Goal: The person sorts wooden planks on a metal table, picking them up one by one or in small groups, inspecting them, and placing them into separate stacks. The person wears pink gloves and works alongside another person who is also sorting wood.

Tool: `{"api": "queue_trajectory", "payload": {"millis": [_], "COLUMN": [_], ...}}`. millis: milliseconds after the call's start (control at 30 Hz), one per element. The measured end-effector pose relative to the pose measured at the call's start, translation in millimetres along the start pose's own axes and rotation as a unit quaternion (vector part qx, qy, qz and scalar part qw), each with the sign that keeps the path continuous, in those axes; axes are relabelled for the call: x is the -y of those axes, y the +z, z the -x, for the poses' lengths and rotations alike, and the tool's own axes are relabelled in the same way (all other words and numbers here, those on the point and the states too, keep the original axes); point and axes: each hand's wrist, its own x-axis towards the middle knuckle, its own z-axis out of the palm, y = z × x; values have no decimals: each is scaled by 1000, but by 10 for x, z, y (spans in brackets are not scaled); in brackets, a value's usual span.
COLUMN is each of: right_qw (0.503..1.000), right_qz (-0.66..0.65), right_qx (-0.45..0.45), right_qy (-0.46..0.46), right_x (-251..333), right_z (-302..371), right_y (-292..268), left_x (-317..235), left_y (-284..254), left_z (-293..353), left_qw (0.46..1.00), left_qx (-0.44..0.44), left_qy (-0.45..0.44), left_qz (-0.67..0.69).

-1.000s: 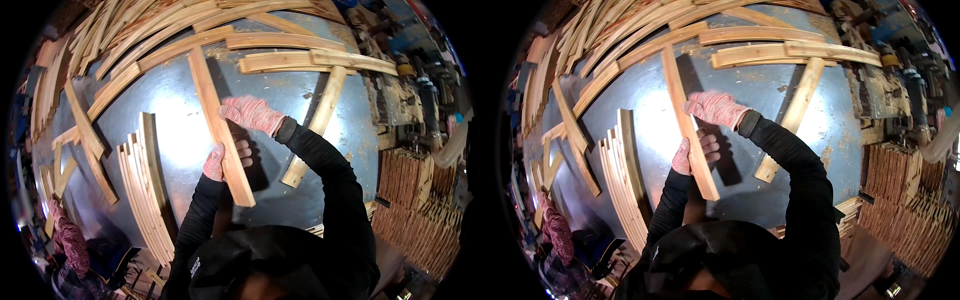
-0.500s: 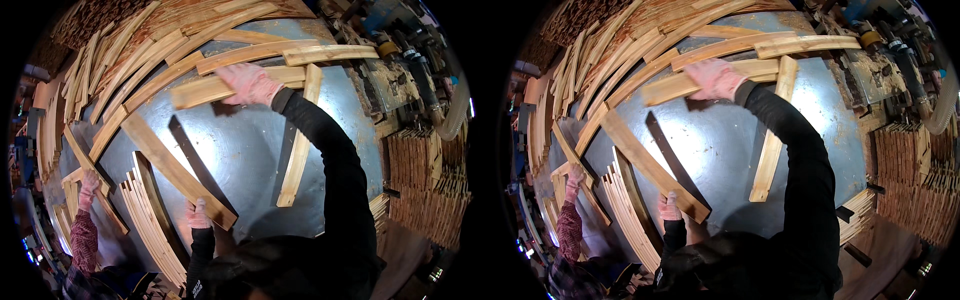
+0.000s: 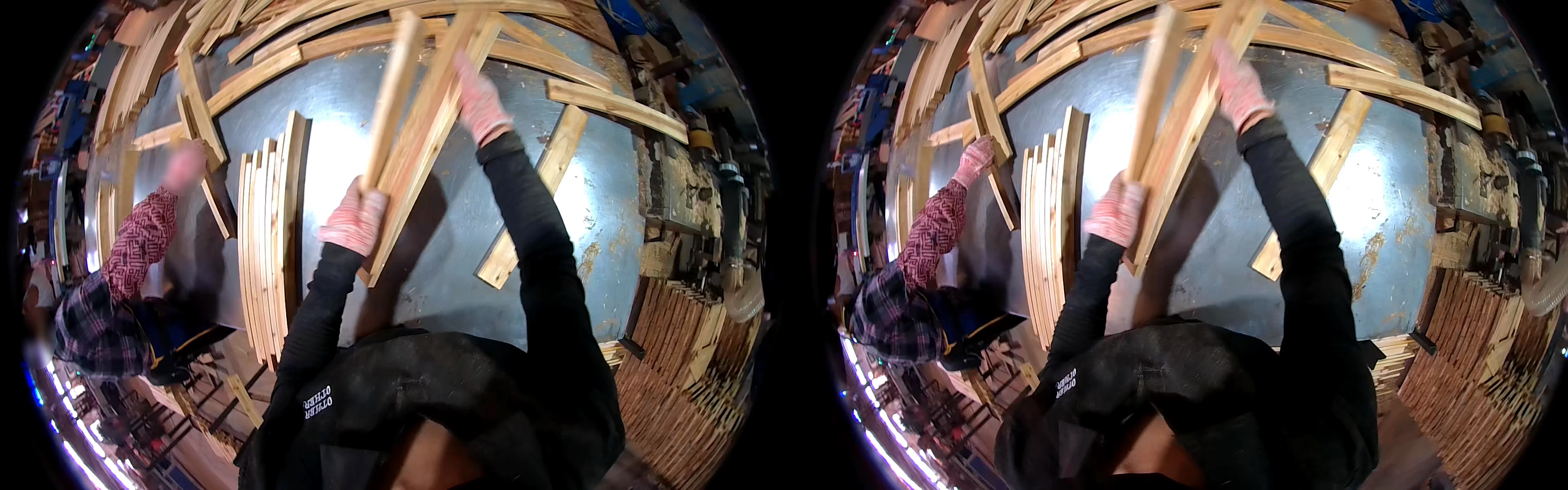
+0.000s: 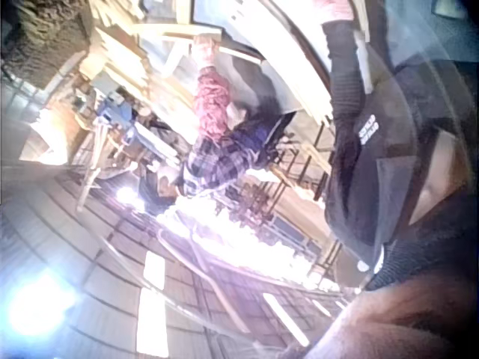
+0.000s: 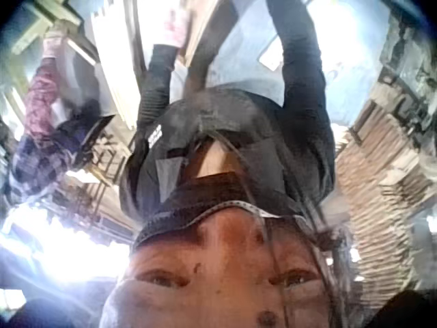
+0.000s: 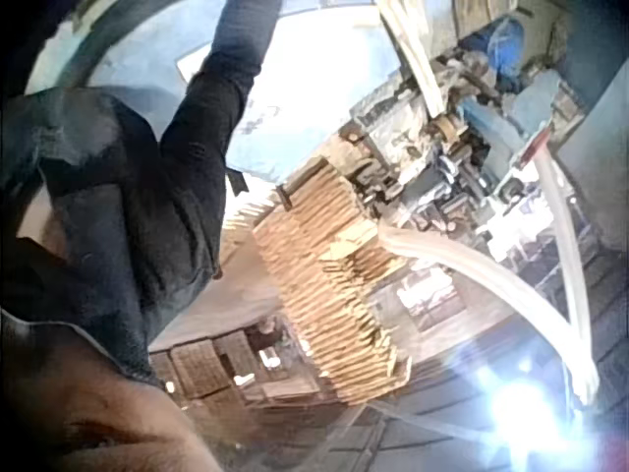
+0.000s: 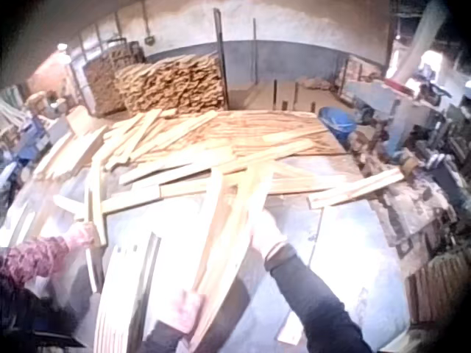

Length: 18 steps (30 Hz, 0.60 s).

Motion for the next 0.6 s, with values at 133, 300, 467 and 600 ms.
{"api": "queue_trajectory", "payload": {"millis": [133, 300, 467, 600], "right_qw": [845, 698, 534, 645], "right_qz": [517, 715, 727, 545], "right_qx": [-131, 30, -323, -531], "right_qy": [47, 32, -287, -72], "right_x": [-737, -727, 266, 1438], "right_z": [492, 325, -305, -881], "right_y": [-156, -256, -1281, -2654], "left_x": [347, 857, 832, 890], "left_y": [362, 497, 338, 411], "left_z": [351, 153, 253, 275], "left_qw": [938, 972, 981, 966], "left_qx": [56, 3, -25, -41], "left_qy": [-5, 50, 44, 31], "left_qz": [-343, -228, -188, -252]}}
